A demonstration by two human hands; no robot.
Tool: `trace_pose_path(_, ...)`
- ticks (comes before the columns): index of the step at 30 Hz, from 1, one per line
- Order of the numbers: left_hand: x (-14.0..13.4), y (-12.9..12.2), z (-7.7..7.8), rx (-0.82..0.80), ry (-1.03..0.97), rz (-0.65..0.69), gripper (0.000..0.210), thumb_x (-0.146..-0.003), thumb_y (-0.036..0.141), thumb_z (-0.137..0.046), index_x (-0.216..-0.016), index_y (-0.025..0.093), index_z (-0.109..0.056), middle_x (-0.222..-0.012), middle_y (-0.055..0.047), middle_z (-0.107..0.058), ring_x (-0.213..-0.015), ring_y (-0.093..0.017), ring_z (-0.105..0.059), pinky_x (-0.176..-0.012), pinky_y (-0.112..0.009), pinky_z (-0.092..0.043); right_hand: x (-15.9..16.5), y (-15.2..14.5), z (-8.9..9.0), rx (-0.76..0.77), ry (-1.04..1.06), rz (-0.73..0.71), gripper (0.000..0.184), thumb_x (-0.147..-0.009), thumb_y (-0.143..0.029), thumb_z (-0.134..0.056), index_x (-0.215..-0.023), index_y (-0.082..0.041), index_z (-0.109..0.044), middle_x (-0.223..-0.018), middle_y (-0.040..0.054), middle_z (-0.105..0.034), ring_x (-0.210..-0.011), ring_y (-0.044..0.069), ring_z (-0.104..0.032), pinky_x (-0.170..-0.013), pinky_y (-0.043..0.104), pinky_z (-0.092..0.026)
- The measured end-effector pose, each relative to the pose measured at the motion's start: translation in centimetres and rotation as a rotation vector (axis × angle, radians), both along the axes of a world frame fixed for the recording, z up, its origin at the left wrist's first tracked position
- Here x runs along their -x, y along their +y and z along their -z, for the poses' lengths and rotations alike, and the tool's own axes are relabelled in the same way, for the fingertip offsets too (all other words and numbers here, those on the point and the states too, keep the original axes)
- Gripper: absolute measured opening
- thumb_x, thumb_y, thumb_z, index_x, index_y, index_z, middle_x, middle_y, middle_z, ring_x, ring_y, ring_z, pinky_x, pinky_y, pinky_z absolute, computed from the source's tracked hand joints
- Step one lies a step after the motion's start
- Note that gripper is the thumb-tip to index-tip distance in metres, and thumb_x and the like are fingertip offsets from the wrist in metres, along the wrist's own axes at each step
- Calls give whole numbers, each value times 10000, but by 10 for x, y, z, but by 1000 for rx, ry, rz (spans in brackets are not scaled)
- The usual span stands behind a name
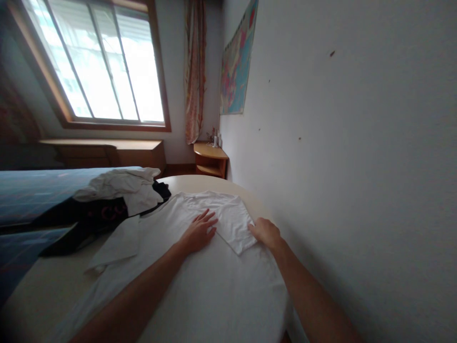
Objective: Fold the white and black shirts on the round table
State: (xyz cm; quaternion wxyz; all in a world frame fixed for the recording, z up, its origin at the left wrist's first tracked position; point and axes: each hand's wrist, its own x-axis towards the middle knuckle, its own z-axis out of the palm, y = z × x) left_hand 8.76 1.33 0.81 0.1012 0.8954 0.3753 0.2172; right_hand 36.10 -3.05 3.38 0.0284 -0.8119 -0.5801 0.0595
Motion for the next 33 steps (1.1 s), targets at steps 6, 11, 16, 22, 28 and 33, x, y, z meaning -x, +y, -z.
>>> trace_pose_path(6,1,-2,-1,-32,-45,106,354,-952,266,-462,-1262,287,-630,-1388,-29,-587,-1369,-228,-437,-1166,-455,-281,9,-8,-3,-8,23,24,374,-940,-409,-486,-1078,-105,-654,-1073,205,-707,-1016,280,-672,-791,315,-450)
trace_pose_path(11,-2,0,0,-21,-69,111,337,-985,299,-417,-1207,287,-670,-1360,-33,-609,-1322,-215,-493,-1130,-385,-347,26,-14,-9,-133,104,23,312,-921,-273,-516,-1192,-121,-543,-1093,160,-701,-1028,229,-661,-817,274,-435)
trace_pose_path(16,-3,5,3,56,-132,70,396,-994,310,-395,-1334,227,-581,-1371,-66,-602,-1328,-219,-492,-1133,-376,-343,66,-19,-23,-300,216,-52,299,-882,-172,-546,-1181,-163,-559,-1159,116,-680,-1068,204,-640,-883,265,-436)
trace_pose_path(22,-1,7,1,131,-298,47,490,-1022,336,-302,-1495,222,-359,-1276,-64,-663,-1175,-185,-605,-1045,-349,-433,115,-30,-24,-295,387,-334,490,-791,-84,-554,-1274,-166,-534,-1277,119,-633,-1184,214,-588,-1020,294,-406)
trace_pose_path(28,-1,6,1,48,-199,56,430,-1008,299,-342,-1391,237,-525,-1287,-62,-646,-1223,-195,-555,-1082,-342,-385,117,-46,-24,-106,269,-318,458,-765,-133,-594,-1222,-119,-566,-1194,161,-655,-1075,240,-632,-902,308,-453)
trace_pose_path(33,-2,4,0,22,-162,78,420,-1020,321,-335,-1382,265,-540,-1275,-41,-653,-1226,-190,-546,-1101,-342,-355,109,-57,-40,23,116,-258,243,-873,-326,-581,-1037,-163,-657,-1030,146,-713,-966,286,-666,-752,321,-430)
